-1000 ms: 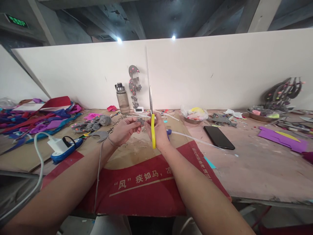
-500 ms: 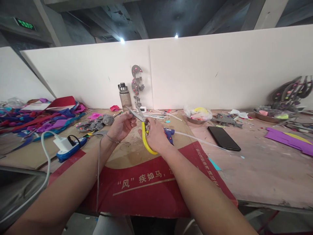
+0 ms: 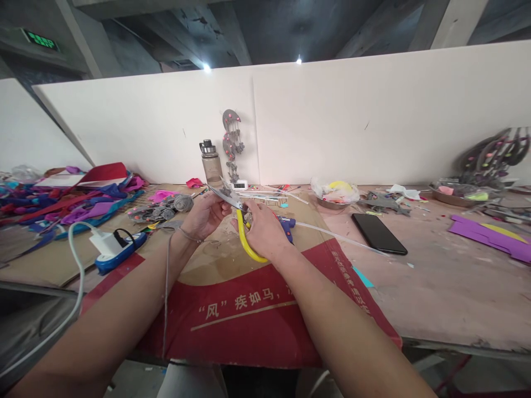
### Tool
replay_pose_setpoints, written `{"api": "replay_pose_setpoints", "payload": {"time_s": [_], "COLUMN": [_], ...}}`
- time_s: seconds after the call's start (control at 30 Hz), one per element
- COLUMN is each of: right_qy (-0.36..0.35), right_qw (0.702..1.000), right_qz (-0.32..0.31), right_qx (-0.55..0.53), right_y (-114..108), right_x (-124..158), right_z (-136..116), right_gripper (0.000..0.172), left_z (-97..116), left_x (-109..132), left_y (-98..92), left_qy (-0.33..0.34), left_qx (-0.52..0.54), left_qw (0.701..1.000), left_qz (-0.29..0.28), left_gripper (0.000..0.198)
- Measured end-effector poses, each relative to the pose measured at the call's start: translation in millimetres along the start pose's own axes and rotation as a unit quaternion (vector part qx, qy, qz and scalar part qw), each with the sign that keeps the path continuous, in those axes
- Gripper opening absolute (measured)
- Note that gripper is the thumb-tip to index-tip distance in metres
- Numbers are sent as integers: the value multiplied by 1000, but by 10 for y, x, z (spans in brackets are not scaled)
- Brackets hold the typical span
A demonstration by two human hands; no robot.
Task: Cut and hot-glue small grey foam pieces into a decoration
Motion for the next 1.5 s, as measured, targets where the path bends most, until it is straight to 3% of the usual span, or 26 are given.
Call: {"api": "replay_pose_setpoints", "payload": {"time_s": [0.57, 1.0, 1.5], "right_qy": [-19, -30, -24], "right_qw": [1000, 999, 1000], "right_qz": [-1, -14, 0], "right_qx": [-19, -27, 6], "right_y": [-21, -18, -49], "right_x": [4, 0, 9], "right_z": [-50, -92, -90], "right_gripper": [39, 29, 34], "left_z": [9, 20, 16], "left_x": [-8, 6, 3], "left_y": [-15, 6, 11], "left_qy": [-8, -12, -8], "left_qx": [11, 19, 25], "left_qw": [1000, 1000, 1000], "left_qz": [3, -11, -15], "left_gripper": [9, 10, 10]}}
Point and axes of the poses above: each hand's wrist, its own x-axis away from the middle knuckle, its own y-axis out of the palm, z = x × y, the point moved 10 cm from there along -x, towards the middle knuckle, and after that the axes turned 9 degrees about z, right-handed, at the moved point
